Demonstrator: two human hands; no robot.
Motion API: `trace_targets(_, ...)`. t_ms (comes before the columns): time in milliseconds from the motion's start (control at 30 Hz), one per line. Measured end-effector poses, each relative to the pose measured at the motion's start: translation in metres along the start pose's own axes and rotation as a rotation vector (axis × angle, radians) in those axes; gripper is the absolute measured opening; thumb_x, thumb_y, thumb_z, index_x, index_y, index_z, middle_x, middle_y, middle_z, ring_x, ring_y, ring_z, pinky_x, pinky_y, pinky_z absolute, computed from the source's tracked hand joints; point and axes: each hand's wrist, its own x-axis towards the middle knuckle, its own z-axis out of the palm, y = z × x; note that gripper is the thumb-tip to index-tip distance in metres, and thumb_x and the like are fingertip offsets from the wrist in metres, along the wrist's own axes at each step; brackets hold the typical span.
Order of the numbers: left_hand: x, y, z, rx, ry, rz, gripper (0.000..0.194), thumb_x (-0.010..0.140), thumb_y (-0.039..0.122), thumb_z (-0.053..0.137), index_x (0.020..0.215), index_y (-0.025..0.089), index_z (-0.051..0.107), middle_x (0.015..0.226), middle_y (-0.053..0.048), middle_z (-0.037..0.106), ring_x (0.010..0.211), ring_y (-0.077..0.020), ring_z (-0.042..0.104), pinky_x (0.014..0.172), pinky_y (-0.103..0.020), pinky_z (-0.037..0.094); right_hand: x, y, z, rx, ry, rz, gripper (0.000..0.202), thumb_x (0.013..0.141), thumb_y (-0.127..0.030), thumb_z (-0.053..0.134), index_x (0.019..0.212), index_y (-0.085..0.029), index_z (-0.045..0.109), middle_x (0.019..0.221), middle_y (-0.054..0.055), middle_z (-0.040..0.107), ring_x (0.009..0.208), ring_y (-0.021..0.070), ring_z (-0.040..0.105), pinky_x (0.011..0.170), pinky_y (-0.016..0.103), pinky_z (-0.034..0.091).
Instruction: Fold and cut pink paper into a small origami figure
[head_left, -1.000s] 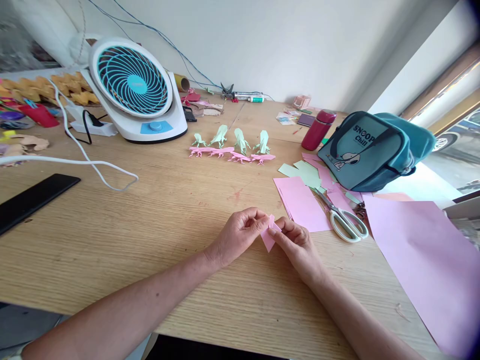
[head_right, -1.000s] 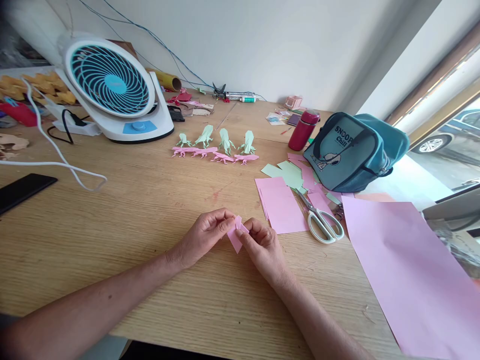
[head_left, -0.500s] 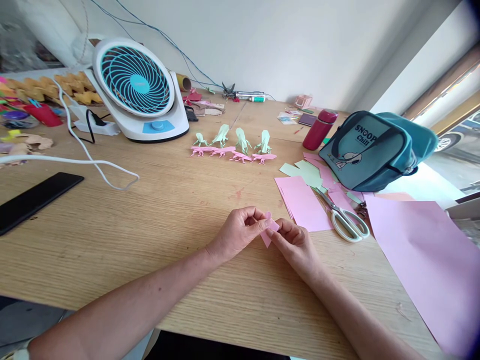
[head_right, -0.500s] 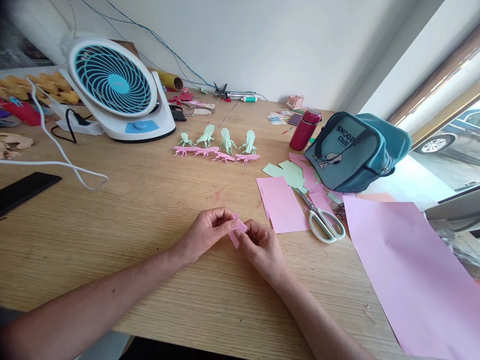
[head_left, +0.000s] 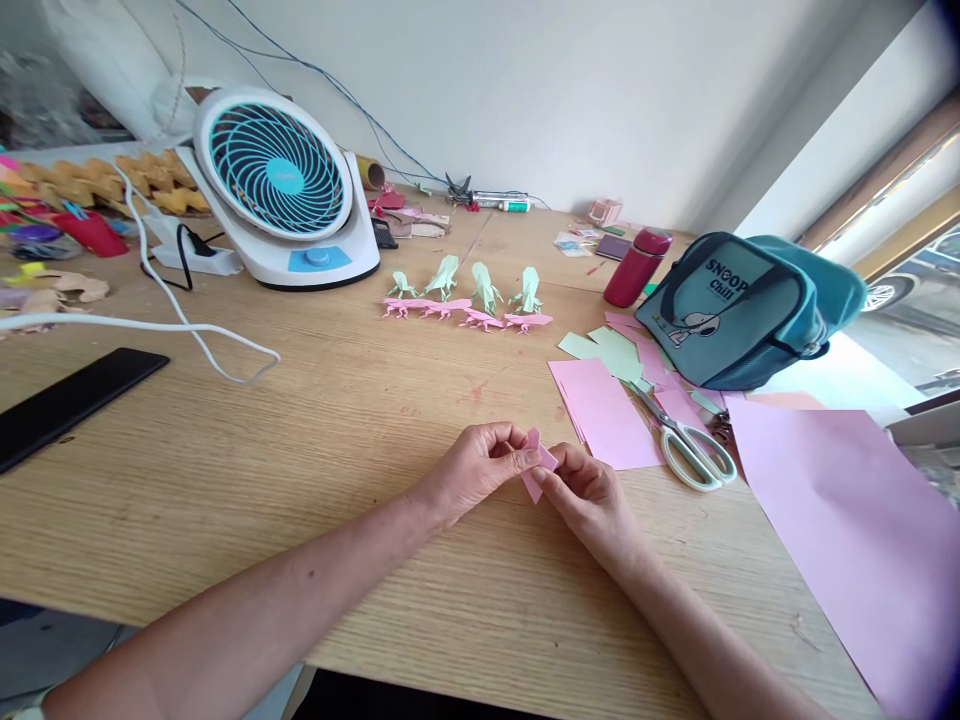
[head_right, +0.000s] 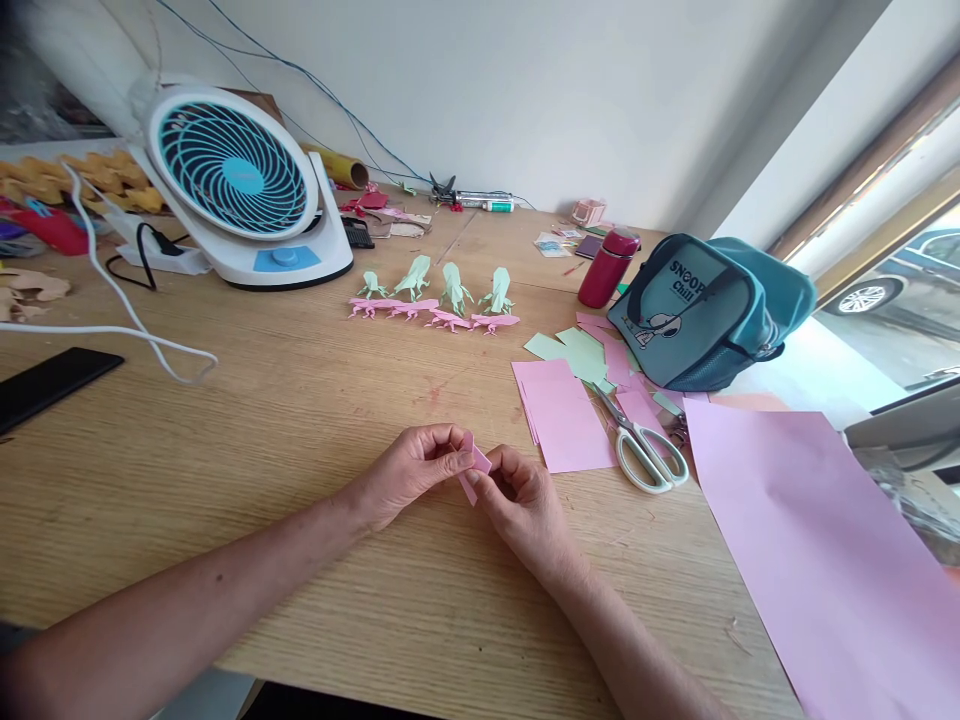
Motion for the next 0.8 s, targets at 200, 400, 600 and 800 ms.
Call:
trace_targets(200,-0.003,0.006,-0.005,-0.180,-0.160,-0.122,0.037,0.074,0.048,0.077,0.072,0.014,0.062,0.067,0.004,0.051,0.059,-0.0069,0.039,0.054,-0.021,0.027,0.000,-0.001,-0.011,0.196,0.046,-0.031,0.021,0.095,-0.044,0.056,0.103,-0.026,0.064,0.088,0.001,0.061,0.078,0.0157,0.054,0.074,0.028,0.046)
trace_targets(400,-0.004,0.005,-0.004,-0.350,-0.312,-0.259,0.037,0.071,0.046,0.081,0.070,0.015,0.061,0.058,0.006,0.041,0.051,-0.0049,0.025,0.049,-0.024,0.015,-0.001,-0.004,-0.008,0.267,-0.146,0.000,0.022,0.086,-0.043,0.068,0.101,-0.027,0.070,0.097,0.003,0.062,0.091,0.0192,0.058,0.086,0.033,0.049)
trace_targets(600,-0.003,0.001,-0.002,-0.336,-0.273,-0.282,0.038,0.070,0.043,0.083,0.084,0.016,0.060,0.063,0.005,0.052,0.049,-0.0037,0.039,0.046,-0.018,0.026,0.000,-0.005,-0.004,0.406,-0.065,0.034,0.020,0.076,-0.041,0.079,0.081,-0.026,0.066,0.080,-0.002,0.054,0.070,0.0140,0.054,0.069,0.030,0.050)
trace_targets(800,-0.003,-0.003,-0.003,-0.146,-0.123,-0.137,0.039,0.073,0.050,0.078,0.084,0.014,0.067,0.066,0.001,0.060,0.054,-0.0067,0.051,0.045,-0.017,0.036,0.003,-0.008,-0.005,0.405,0.050,0.068,0.025,0.073,-0.041,0.081,0.078,-0.023,0.064,0.080,-0.001,0.058,0.070,0.0144,0.057,0.067,0.029,0.051)
